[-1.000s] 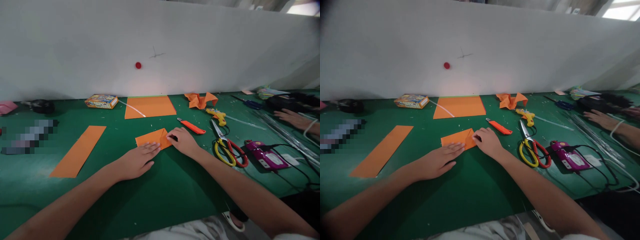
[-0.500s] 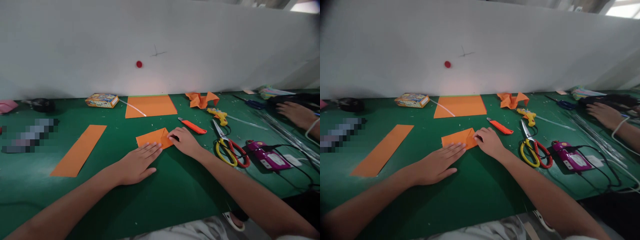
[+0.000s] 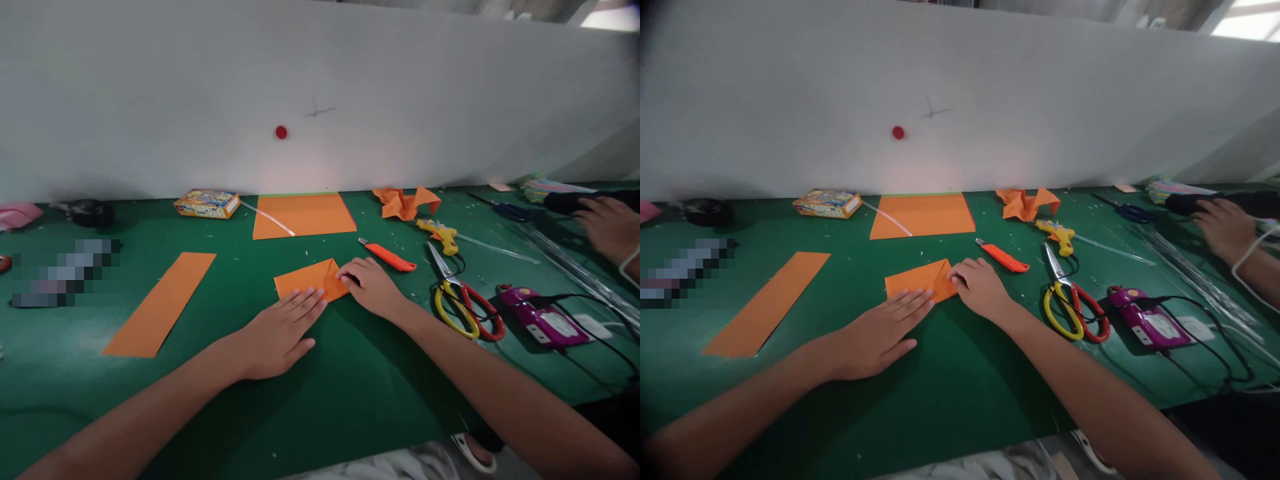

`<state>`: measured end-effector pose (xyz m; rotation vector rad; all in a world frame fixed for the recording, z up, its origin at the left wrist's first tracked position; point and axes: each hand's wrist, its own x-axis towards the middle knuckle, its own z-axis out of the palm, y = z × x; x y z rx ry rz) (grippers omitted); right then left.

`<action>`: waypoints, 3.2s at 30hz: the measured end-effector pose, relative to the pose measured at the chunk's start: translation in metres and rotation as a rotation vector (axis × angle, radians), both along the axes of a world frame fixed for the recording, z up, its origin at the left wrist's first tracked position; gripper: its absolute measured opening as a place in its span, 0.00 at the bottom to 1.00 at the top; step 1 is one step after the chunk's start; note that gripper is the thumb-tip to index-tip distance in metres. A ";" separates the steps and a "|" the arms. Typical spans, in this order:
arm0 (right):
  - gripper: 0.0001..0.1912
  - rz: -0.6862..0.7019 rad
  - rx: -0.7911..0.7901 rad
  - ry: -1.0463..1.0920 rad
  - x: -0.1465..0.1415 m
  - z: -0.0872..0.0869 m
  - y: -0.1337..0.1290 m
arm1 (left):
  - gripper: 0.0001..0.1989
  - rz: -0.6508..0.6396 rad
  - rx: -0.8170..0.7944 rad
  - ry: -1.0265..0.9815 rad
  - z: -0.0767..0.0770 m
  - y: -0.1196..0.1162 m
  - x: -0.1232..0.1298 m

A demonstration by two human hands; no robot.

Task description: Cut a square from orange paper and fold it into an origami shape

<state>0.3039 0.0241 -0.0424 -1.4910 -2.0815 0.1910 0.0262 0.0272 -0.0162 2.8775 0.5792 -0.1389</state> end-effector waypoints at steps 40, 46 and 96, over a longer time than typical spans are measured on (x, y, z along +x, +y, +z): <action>0.08 0.151 -0.198 -0.009 0.031 0.033 -0.008 | 0.32 0.008 -0.020 -0.044 0.005 0.001 -0.002; 0.10 0.139 -0.172 -0.013 0.032 0.032 -0.007 | 0.33 -0.001 -0.020 -0.053 0.006 0.000 -0.003; 0.27 0.155 -0.276 0.071 0.030 0.015 -0.001 | 0.32 0.012 -0.035 -0.047 0.003 0.000 -0.002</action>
